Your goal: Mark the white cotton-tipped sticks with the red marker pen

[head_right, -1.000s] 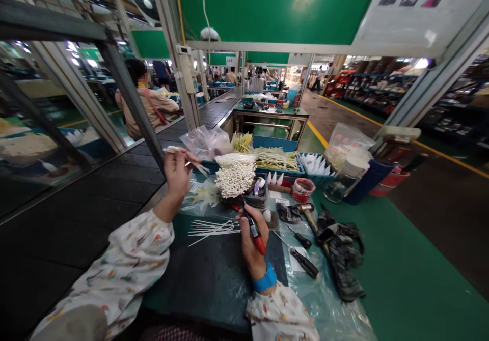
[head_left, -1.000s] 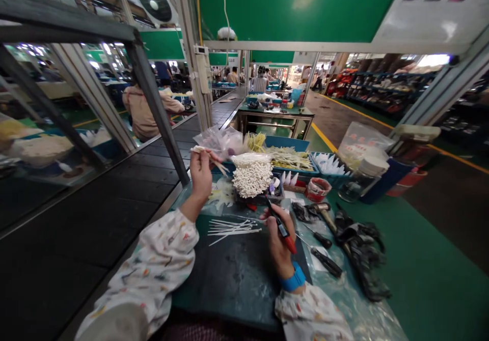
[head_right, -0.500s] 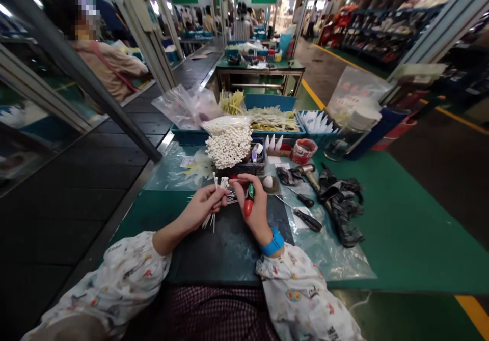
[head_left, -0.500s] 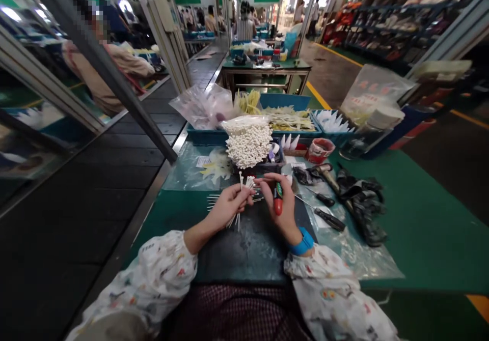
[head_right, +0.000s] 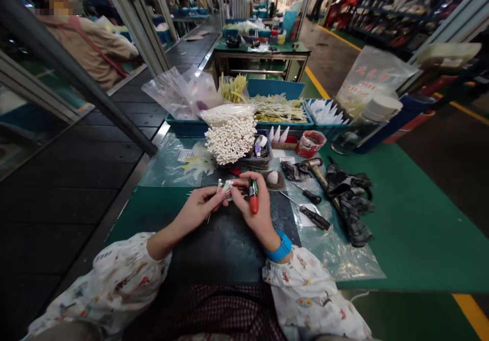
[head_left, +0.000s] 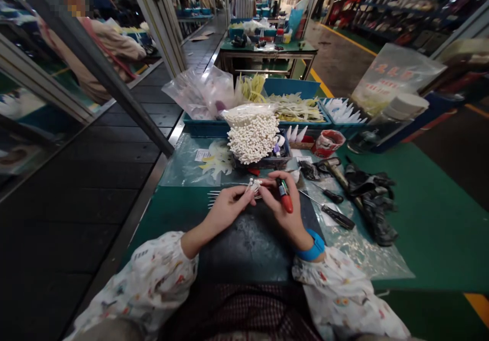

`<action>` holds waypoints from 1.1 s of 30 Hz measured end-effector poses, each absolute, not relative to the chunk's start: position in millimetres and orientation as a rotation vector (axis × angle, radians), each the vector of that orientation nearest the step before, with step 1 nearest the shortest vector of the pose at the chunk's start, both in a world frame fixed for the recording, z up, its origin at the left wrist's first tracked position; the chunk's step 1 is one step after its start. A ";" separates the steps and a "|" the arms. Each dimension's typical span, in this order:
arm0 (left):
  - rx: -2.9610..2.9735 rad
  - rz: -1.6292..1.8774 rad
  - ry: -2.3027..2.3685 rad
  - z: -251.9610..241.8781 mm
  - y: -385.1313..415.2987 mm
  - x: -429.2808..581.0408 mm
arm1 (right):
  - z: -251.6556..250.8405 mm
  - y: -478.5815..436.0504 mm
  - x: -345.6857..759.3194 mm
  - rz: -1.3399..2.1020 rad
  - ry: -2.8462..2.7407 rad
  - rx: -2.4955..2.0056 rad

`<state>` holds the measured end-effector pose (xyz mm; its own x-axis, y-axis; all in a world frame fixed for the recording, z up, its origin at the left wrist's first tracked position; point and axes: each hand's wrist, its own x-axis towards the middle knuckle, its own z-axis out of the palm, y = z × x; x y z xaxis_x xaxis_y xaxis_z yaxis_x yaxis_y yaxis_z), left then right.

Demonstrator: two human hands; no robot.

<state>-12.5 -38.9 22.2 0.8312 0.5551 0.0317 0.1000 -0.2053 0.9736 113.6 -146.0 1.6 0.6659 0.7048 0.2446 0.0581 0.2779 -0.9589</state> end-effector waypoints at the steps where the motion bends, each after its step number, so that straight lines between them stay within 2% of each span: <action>1: 1.760 0.450 0.505 22.8 -39.5 -12.6 | 1.5 -146.4 114.1 0.498 -0.749 -1.234; 25: 1.777 0.467 0.570 24.8 -37.0 -13.8 | 7.0 -146.4 114.9 0.585 -0.708 -1.238; 33: 1.766 0.461 0.555 24.6 -35.6 -14.2 | 6.6 -147.5 115.3 0.507 -0.698 -1.298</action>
<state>-14.2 -35.6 24.6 0.8095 0.5867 0.0229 0.1305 -0.2178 0.9672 115.3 -147.5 6.6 0.6973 0.6938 0.1801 0.0432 0.2101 -0.9767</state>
